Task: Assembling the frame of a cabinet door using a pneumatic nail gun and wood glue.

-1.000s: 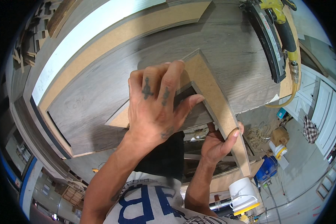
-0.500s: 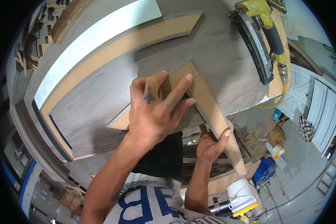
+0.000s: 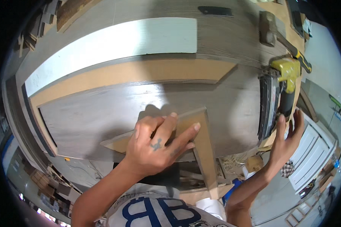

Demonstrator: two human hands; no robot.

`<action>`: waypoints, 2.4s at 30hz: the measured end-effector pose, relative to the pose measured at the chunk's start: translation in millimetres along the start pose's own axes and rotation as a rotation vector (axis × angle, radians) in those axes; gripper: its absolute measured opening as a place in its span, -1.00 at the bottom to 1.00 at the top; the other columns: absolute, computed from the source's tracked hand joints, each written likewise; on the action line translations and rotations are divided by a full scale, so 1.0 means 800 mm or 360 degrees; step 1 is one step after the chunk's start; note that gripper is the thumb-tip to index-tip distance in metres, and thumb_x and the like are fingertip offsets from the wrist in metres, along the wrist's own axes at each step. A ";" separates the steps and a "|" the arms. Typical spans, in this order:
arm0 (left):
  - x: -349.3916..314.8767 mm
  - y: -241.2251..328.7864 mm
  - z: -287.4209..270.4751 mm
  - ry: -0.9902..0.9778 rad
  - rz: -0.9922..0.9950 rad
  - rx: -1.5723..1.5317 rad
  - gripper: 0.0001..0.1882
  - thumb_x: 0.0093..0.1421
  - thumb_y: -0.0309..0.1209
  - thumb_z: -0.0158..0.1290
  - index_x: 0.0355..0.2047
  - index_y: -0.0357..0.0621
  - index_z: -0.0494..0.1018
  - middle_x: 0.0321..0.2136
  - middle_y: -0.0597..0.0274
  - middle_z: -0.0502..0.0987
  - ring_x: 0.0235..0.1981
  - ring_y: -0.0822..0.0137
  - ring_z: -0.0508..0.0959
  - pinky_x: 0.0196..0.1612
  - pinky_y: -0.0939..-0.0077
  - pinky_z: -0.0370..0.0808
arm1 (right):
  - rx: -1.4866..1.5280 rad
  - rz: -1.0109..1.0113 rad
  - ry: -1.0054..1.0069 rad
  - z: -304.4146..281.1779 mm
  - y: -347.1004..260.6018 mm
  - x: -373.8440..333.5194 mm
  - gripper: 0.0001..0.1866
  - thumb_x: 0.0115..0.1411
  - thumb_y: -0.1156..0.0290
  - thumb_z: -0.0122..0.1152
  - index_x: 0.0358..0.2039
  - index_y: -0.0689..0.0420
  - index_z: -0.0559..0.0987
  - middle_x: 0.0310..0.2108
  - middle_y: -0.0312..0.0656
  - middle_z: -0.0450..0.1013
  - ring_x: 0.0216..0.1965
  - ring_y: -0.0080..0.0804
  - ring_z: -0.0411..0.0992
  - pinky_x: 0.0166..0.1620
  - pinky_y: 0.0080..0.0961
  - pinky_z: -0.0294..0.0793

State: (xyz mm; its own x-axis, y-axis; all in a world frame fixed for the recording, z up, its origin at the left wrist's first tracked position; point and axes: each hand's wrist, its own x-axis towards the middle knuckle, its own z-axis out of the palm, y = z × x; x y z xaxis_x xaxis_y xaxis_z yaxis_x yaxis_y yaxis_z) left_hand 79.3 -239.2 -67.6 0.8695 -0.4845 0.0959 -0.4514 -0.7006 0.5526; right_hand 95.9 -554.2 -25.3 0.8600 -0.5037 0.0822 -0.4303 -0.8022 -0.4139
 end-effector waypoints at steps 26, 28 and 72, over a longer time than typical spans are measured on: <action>0.004 0.012 -0.003 -0.0109 0.0047 0.0117 -0.39 -0.03 -0.17 0.38 0.09 0.19 0.53 -0.08 -0.04 0.42 -0.11 0.11 0.40 -0.06 0.23 0.28 | -0.0032 -0.0129 -0.0738 -0.007 -0.051 -0.016 -0.28 0.02 0.05 0.46 0.02 0.27 0.40 -0.21 0.15 0.47 -0.27 0.20 0.52 -0.25 -0.08 0.55; 0.005 0.011 -0.003 -0.0113 0.0061 0.0111 -0.39 -0.03 -0.17 0.38 0.09 0.19 0.54 -0.07 -0.06 0.43 -0.12 0.11 0.40 -0.06 0.23 0.28 | -0.0031 -0.0127 -0.0730 -0.009 -0.053 -0.018 -0.29 0.02 0.05 0.46 0.02 0.27 0.40 -0.22 0.15 0.47 -0.27 0.19 0.53 -0.27 -0.10 0.55; -0.078 0.060 -0.029 0.0135 0.0507 -0.0311 -0.41 0.16 -0.26 0.17 0.18 -0.11 0.31 0.10 -0.11 0.32 0.14 -0.17 0.31 0.17 -0.03 0.23 | 0.1414 0.1194 -0.0497 -0.024 -0.001 -0.421 -0.85 0.29 0.35 0.23 -0.33 0.17 0.55 -0.57 -0.48 0.37 -0.62 -0.75 0.16 -0.55 -0.69 0.09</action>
State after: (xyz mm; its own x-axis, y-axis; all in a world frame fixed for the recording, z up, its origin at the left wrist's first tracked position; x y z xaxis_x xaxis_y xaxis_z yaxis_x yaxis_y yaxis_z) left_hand 7.9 -230.1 -27.7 0.7091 -0.6111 0.3517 -0.6619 -0.4049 0.6309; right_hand -198.6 -390.4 -35.5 0.5585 -0.5525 -0.6187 -0.6183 0.2200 -0.7545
